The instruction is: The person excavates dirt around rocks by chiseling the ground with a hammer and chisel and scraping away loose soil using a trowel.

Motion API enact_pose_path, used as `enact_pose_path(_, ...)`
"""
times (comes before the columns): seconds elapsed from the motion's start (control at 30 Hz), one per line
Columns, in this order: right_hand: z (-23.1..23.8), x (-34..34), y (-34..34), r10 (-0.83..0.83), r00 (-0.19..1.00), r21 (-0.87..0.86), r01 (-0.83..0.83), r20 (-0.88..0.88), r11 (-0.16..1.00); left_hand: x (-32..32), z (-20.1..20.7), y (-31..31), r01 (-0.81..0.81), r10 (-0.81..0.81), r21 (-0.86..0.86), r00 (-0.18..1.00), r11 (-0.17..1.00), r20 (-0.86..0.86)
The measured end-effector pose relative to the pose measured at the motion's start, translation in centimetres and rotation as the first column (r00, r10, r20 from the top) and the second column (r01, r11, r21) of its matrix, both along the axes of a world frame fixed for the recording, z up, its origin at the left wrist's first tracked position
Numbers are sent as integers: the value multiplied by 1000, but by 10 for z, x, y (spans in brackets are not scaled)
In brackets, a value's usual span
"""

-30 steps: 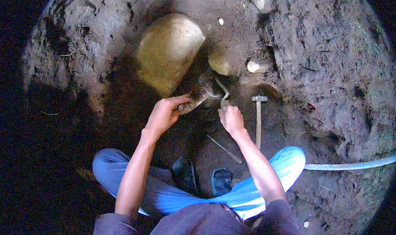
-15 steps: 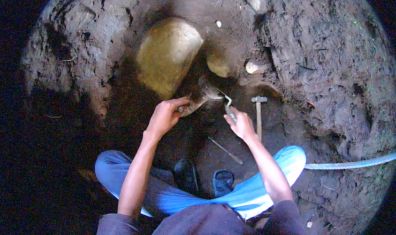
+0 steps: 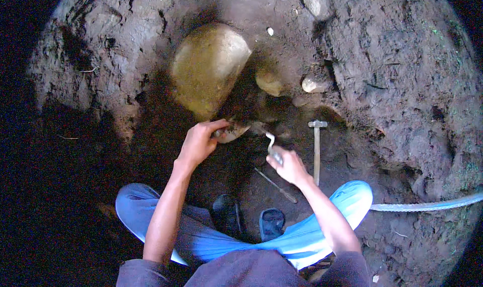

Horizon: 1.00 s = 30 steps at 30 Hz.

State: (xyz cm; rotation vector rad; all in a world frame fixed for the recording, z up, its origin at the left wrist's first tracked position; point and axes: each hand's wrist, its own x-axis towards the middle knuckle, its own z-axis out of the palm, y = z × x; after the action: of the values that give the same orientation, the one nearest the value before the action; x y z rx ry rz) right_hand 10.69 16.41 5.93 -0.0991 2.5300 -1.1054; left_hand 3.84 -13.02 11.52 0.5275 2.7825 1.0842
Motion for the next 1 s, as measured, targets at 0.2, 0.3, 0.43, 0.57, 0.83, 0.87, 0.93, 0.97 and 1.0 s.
enact_pose_path(0.2, 1, 33, 10, -274, 954, 107, 287, -121, 952, -5, -4, 10, -57, 56, -19, 998, 998, -30)
enact_pose_path(0.3, -2, 9, 14, -263, 945, 184, 299, -195, 936, -6, -2, 14, -21, 21, 8, 997, 1000, -68)
enact_pose_path(0.43, -16, -13, 1, -211, 925, 138, 265, -317, 954, -3, -3, 10, -43, 44, 3, 994, 999, -95)
enact_pose_path(0.57, -18, -39, -18, -218, 926, 167, 279, -309, 946, -3, -6, 6, -48, 48, 4, 995, 999, -82)
enact_pose_path(0.83, -25, -64, -24, -361, 925, -229, 379, 117, 897, -7, -10, 3, 4, 2, 65, 996, 998, -93)
enact_pose_path(0.87, 3, -62, -24, -332, 874, -324, 448, 354, 833, -5, -15, -1, 0, 4, 42, 995, 999, -103)
enact_pose_path(0.93, 6, -38, -14, -278, 877, -353, 422, 392, 835, -2, -15, -2, 3, 0, 25, 993, 1000, -115)
enact_pose_path(0.97, -5, -18, -6, -264, 933, -277, 328, 244, 903, -4, -12, 2, 10, -6, 38, 995, 999, -96)
enact_pose_path(1.0, -14, 0, -5, -218, 971, -189, 234, 99, 954, -6, -10, 0, 11, -8, 41, 997, 999, -76)
